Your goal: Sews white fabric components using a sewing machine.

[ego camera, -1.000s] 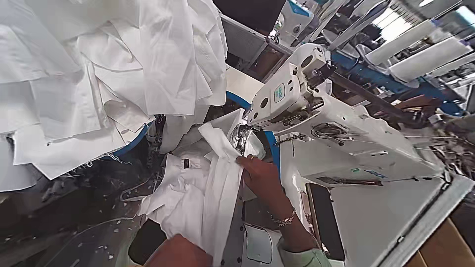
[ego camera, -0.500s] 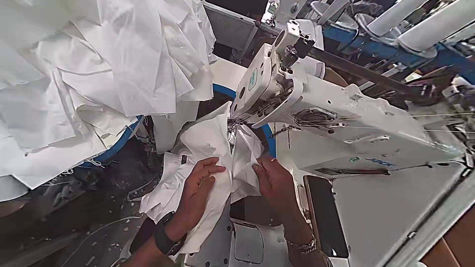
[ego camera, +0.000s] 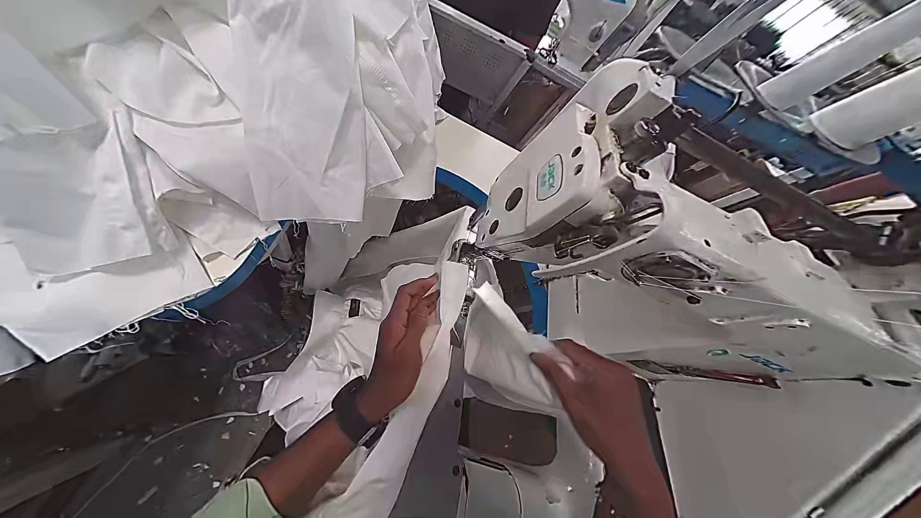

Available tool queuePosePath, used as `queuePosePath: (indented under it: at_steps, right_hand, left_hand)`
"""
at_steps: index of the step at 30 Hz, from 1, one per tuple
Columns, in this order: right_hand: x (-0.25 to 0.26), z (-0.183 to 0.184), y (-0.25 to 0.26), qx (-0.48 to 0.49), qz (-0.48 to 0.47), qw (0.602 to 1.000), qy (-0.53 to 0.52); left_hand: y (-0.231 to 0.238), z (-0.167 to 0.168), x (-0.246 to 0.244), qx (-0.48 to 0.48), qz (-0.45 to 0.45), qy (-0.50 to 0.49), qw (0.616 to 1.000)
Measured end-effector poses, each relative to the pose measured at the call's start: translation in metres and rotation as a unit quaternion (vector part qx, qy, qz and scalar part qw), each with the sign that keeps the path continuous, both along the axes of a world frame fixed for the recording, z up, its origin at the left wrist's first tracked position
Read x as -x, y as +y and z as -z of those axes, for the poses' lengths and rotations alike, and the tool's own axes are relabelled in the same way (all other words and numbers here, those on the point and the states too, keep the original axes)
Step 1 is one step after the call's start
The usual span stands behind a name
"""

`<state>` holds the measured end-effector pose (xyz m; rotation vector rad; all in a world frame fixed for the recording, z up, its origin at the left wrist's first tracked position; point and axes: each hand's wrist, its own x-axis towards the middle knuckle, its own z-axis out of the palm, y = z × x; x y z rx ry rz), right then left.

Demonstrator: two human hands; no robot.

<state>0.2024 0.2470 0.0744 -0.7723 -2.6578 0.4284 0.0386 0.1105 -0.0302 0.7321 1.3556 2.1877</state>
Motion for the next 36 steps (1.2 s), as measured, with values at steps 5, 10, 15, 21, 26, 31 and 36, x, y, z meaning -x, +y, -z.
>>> queuePosePath:
  at_steps: [5,10,15,21,26,31,36]
  right_hand:
    - [0.038,0.007,0.0,-0.073,0.024,0.996,0.049]
    - [0.052,0.045,-0.03,-0.095,-0.051,0.99,0.091]
    - [0.044,0.051,-0.009,-0.029,-0.113,0.987,0.107]
    - [0.042,0.053,-0.01,-0.014,-0.13,0.985,0.11]
    - [0.042,0.053,-0.014,-0.028,-0.102,0.986,0.132]
    - [0.042,0.055,-0.015,-0.003,-0.098,0.985,0.14]
    - [0.044,0.055,-0.013,0.029,-0.132,0.984,0.115]
  left_hand:
    - [0.003,-0.003,0.001,0.04,-0.005,-0.011,0.999]
    - [0.004,-0.012,0.02,0.24,0.052,0.181,0.952]
    - [0.003,-0.016,0.01,0.326,0.017,0.271,0.906]
    - [0.001,-0.025,0.024,0.177,0.048,-0.046,0.982]
    - [0.002,-0.021,0.015,0.069,-0.038,-0.195,0.978]
    - [0.007,-0.022,0.009,0.32,-0.03,0.271,0.907]
    - [0.004,-0.023,0.002,0.343,-0.055,0.324,0.88]
